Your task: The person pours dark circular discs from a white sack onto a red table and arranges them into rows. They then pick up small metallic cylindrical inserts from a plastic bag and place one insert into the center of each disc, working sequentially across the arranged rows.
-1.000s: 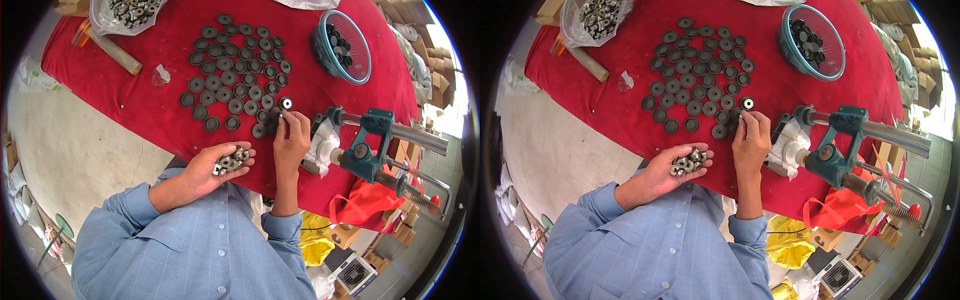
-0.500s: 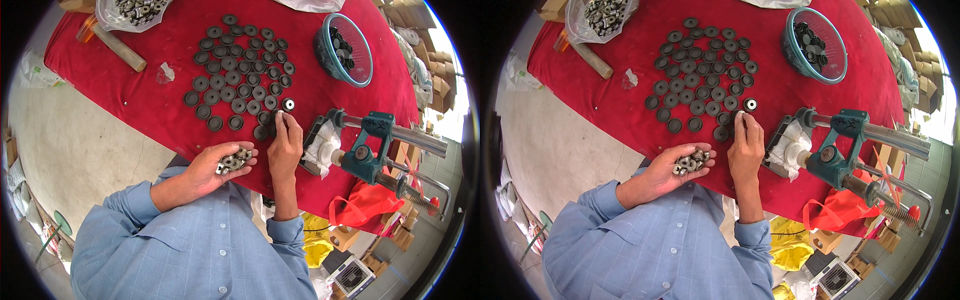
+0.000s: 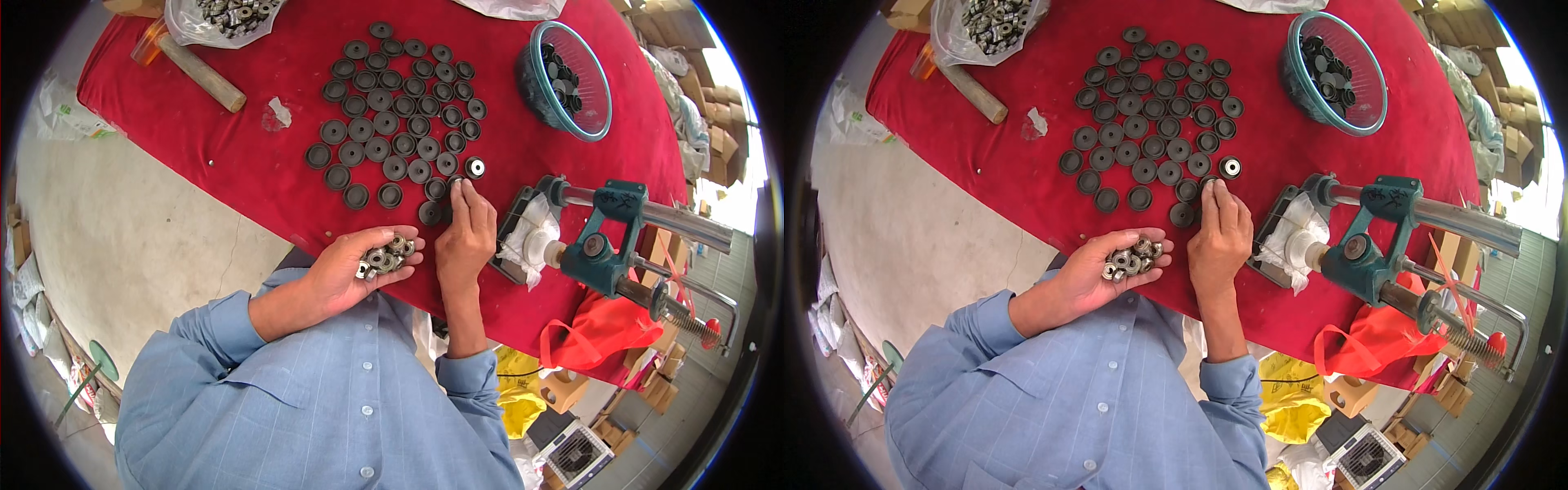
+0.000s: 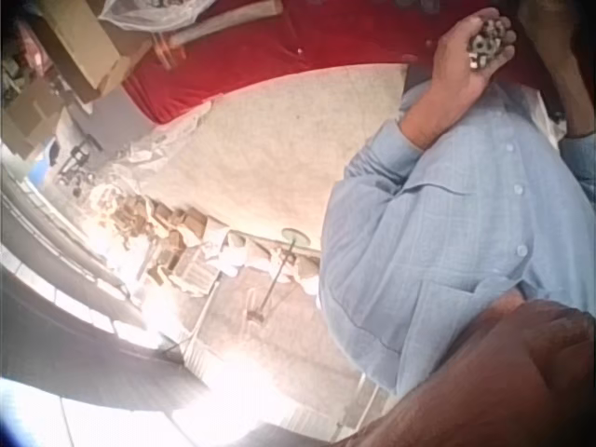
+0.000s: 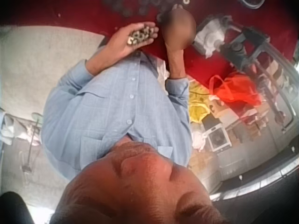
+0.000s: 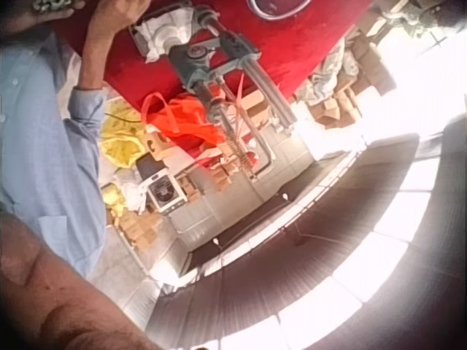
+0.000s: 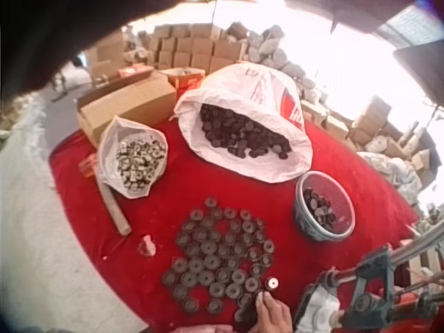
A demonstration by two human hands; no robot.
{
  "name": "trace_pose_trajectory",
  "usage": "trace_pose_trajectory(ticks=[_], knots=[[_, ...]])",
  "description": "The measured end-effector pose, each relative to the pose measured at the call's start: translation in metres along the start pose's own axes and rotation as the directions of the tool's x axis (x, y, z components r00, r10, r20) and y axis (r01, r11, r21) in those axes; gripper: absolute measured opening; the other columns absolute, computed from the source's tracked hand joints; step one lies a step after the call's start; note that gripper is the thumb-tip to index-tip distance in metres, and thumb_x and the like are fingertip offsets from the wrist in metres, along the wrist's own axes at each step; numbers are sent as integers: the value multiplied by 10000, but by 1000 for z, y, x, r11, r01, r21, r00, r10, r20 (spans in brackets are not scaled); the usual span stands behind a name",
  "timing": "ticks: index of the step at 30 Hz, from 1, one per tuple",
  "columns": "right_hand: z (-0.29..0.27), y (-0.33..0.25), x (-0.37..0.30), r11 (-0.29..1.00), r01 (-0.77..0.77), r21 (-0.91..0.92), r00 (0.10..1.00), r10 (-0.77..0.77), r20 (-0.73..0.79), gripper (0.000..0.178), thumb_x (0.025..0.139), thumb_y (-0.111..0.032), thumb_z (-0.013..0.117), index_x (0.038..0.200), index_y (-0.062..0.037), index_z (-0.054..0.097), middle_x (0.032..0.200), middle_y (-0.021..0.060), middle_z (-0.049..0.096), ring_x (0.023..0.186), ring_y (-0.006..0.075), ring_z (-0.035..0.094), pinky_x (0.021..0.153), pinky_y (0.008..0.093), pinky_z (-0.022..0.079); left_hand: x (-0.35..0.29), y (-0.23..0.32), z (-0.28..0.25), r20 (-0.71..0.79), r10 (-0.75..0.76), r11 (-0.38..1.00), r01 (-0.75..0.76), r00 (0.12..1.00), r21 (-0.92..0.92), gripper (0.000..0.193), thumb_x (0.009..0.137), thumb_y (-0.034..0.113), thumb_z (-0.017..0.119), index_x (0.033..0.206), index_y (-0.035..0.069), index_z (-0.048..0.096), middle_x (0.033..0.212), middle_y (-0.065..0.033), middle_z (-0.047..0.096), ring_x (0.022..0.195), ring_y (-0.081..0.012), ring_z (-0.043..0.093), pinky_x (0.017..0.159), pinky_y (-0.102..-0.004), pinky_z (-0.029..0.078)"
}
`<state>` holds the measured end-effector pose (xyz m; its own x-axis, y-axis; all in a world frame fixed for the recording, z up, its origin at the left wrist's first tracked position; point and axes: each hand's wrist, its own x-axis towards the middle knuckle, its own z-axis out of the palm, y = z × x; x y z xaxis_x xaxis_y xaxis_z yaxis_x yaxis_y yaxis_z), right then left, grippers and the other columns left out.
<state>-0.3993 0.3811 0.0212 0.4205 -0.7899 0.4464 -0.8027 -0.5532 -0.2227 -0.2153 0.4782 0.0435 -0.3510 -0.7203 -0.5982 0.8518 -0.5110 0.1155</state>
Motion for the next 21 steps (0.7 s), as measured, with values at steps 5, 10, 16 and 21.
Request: trace_pose_trajectory(ticks=[5,10,16,21], knots=[[-15,2,9,997,-42,65,998,40,39,456,815,96,646,1242,-24,752,1240,116,713,1105,340,676,972,447,551,1,-1,3,-12,6,1000,-7,1000,-30,423,1104,181,505,1457,-42,573,1427,-220,638,1299,-329,655,1093,-450,590],[-55,-24,-3,822,-272,500,959,188,213,364,882,55,700,1232,-32,750,1180,157,696,1046,337,701,889,423,578,1,-2,1,5,31,998,-31,999,-45,428,1102,191,509,1465,-28,567,1441,-198,631,1303,-300,653,1110,-468,578],[-52,-33,-17,919,39,392,975,-121,186,382,845,-35,772,1225,-57,739,1213,101,707,1029,280,681,895,412,518,3,-7,-4,26,35,996,-33,999,-82,403,1095,208,568,1440,5,614,1369,-125,667,1282,-237,651,1127,-468,555],[-49,-33,-21,929,68,363,973,-142,181,367,849,-35,767,1214,-57,731,1159,104,709,1025,283,679,892,414,514,4,-5,-2,44,28,996,-25,999,-80,407,1097,210,564,1444,3,609,1364,-122,663,1272,-232,651,1139,-470,544]])
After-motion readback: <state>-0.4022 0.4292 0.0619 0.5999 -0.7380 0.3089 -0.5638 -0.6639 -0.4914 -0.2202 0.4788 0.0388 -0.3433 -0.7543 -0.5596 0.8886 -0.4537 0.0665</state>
